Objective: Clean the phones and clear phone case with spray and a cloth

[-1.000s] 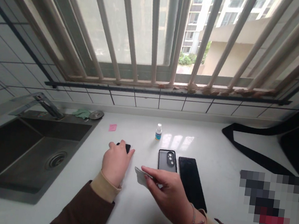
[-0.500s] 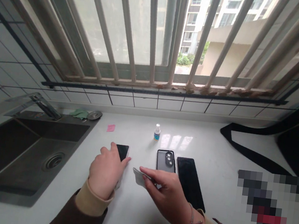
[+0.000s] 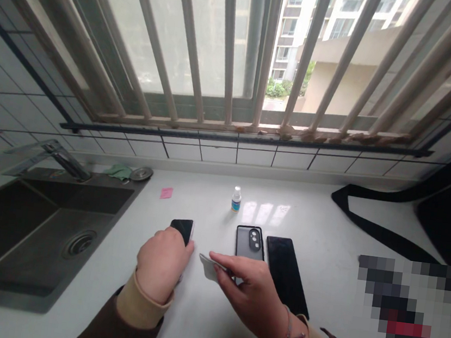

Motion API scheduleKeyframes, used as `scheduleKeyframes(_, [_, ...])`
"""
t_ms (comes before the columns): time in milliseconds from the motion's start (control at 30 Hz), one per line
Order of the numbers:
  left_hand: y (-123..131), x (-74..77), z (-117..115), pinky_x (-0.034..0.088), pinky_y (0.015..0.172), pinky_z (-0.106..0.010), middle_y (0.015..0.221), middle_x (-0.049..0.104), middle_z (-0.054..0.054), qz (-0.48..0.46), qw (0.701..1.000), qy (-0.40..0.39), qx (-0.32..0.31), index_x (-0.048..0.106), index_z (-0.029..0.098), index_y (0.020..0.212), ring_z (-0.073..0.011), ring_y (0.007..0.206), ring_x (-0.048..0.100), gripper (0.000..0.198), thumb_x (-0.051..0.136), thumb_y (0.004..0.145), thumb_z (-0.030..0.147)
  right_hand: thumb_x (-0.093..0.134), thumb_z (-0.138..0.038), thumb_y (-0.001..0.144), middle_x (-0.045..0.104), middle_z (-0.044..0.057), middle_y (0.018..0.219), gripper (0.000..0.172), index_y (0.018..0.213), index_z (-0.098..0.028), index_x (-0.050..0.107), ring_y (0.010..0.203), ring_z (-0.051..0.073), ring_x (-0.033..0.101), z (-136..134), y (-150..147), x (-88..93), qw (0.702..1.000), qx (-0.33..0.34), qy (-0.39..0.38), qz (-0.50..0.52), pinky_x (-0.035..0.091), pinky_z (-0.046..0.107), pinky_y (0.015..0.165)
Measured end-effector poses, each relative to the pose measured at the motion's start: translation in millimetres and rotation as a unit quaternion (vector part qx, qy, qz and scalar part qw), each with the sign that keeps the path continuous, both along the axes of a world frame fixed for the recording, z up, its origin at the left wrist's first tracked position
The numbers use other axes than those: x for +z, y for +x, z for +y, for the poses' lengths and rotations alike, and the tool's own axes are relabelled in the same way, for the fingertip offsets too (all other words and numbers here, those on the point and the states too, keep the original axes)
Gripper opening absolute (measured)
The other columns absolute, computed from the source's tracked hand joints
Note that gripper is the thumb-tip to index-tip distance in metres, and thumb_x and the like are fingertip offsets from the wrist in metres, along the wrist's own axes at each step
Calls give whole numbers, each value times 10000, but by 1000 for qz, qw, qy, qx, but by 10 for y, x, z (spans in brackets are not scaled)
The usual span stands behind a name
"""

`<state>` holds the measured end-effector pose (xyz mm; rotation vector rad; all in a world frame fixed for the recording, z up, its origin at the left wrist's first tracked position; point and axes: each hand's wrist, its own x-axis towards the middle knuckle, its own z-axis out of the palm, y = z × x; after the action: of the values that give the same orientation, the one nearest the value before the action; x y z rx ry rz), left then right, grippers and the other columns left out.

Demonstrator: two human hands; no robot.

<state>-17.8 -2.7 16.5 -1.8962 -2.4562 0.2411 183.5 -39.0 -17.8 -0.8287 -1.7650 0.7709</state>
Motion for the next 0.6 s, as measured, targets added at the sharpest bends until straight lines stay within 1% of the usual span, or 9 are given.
scheduleKeyframes(100, [27,-37,35,535,761,-393,959,740,-204,-3,999,30,-10,710,63,1070,-353,927,754,444,595,993,485,687,-150,956,853,65,1074,320,1242,-223,812,877,216,829,-14,1,13,1000,5,-9,-6,655,312,806])
scheduleKeyframes(167, [39,-61,54,540,763,-406,949,725,-200,-10,998,49,-22,704,61,1065,-363,916,744,478,594,990,520,686,-192,969,854,67,1047,290,1221,-227,824,843,219,819,-15,2,20,999,8,-48,1,646,326,782])
scheduleKeyframes(233, [40,-77,73,543,772,-426,969,711,-206,-17,996,78,-39,708,66,1051,-377,922,726,501,594,988,550,685,-288,996,852,74,1021,258,1198,-231,834,833,225,805,5,6,12,990,11,-136,45,637,333,751])
scheduleKeyframes(333, [25,-67,111,532,896,-473,1084,698,-224,-80,976,178,-92,719,82,1091,-394,1047,679,485,532,1028,525,703,-456,998,841,97,1062,330,1192,-221,829,920,250,791,79,19,-37,947,22,-282,153,631,352,784])
scheduleKeyframes(400, [22,-40,131,512,971,-457,1143,711,-192,-226,938,217,-149,727,121,1117,-355,1106,663,472,467,1064,512,739,-510,968,832,107,1117,382,1197,-215,820,987,264,779,140,30,-76,920,29,-330,211,623,376,848])
scheduleKeyframes(433, [27,-27,134,514,971,-431,1144,727,-164,-325,908,200,-173,734,144,1121,-326,1097,671,477,454,1072,527,754,-520,956,828,108,1129,393,1198,-216,817,1006,266,774,165,34,-91,911,34,-341,230,615,383,871])
scheduleKeyframes(500, [57,-14,120,530,918,-375,1116,757,-119,-512,828,104,-203,748,175,1122,-282,1047,696,494,475,1062,582,762,-523,951,822,103,1136,401,1209,-220,807,1029,265,765,196,41,-101,904,47,-345,246,603,386,893])
scheduleKeyframes(533, [80,-17,105,535,880,-354,1094,767,-108,-580,787,49,-205,754,179,1124,-271,1016,704,496,511,1045,604,755,-521,957,820,101,1134,400,1218,-221,800,1031,262,762,200,44,-97,907,53,-341,242,598,384,894])
scheduleKeyframes(600, [131,-44,69,530,807,-325,1022,775,-98,-660,725,-27,-193,760,167,1115,-254,938,704,482,616,996,612,736,-519,972,817,96,1122,396,1229,-221,783,1022,255,758,195,47,-78,919,53,-326,217,589,378,888])
